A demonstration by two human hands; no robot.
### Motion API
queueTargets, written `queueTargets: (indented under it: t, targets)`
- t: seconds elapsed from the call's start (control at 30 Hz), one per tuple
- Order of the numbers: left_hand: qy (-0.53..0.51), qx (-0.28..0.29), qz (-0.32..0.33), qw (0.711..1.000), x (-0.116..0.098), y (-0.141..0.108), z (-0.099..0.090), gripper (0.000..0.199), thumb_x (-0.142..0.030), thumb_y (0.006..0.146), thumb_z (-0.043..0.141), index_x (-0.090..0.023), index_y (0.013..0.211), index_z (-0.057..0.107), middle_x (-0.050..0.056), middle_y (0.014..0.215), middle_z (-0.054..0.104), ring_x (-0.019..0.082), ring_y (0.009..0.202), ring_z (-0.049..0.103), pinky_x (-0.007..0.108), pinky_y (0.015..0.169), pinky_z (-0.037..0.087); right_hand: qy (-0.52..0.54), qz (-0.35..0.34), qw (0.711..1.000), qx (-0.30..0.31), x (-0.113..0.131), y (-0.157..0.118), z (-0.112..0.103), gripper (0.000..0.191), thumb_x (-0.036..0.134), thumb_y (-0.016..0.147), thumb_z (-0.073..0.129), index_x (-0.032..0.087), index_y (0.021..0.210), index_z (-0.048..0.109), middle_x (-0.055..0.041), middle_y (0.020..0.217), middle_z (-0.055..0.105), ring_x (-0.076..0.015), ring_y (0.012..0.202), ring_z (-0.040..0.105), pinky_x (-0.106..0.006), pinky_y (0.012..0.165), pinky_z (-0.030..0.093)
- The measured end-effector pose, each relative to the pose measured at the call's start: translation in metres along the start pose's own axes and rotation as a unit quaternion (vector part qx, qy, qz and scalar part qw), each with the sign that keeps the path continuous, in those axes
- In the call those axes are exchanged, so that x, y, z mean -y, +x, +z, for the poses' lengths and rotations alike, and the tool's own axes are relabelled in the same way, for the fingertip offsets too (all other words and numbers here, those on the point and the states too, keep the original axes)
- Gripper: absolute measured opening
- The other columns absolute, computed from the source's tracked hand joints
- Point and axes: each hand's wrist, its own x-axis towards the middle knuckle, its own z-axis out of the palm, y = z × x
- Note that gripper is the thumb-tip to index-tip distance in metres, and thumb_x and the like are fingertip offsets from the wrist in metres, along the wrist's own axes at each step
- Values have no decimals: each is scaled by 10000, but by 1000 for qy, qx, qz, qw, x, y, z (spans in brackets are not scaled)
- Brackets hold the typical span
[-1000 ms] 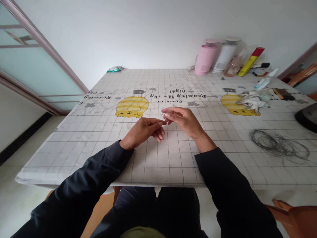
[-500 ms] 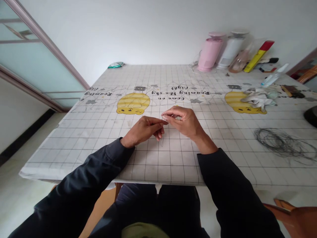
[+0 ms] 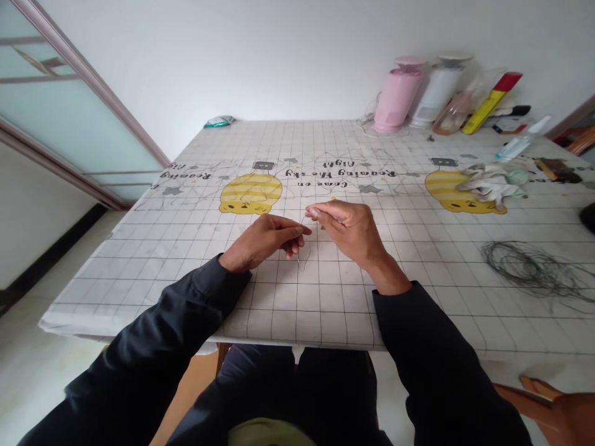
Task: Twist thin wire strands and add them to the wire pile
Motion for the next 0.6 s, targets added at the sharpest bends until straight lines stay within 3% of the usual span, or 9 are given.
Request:
queueTargets:
  t: [0.33, 0.43, 0.6]
  targets:
    - [-65, -87, -26, 994, 2, 4, 2, 195, -106, 964, 694, -81, 801, 796, 74, 697, 724, 137, 535, 658, 275, 505, 531, -26, -66, 993, 97, -3, 3, -5, 258, 479, 1106, 663, 368, 1196, 878, -40, 1216, 829, -295, 1269, 734, -545, 1111, 616]
    - [-71, -87, -29, 993, 4, 4, 4, 196, -111, 962, 701, -78, 791, 789, 78, 698, 725, 139, 531, 662, 277, 504, 534, -21, -82, 988, 126, -7, 5, -8, 246, 443, 1111, 665, 372, 1222, 873, -43, 1228, 826, -303, 1346, 699, -546, 1108, 619]
    - [-105, -70, -37, 991, 6, 4, 5, 203, -144, 968, 720, -63, 792, 782, 88, 699, 721, 145, 528, 668, 296, 531, 570, -13, -67, 987, 148, -6, 6, -14, 237, 449, 1102, 682, 359, 1170, 890, -53, 1228, 826, -295, 1266, 746, -518, 1047, 644]
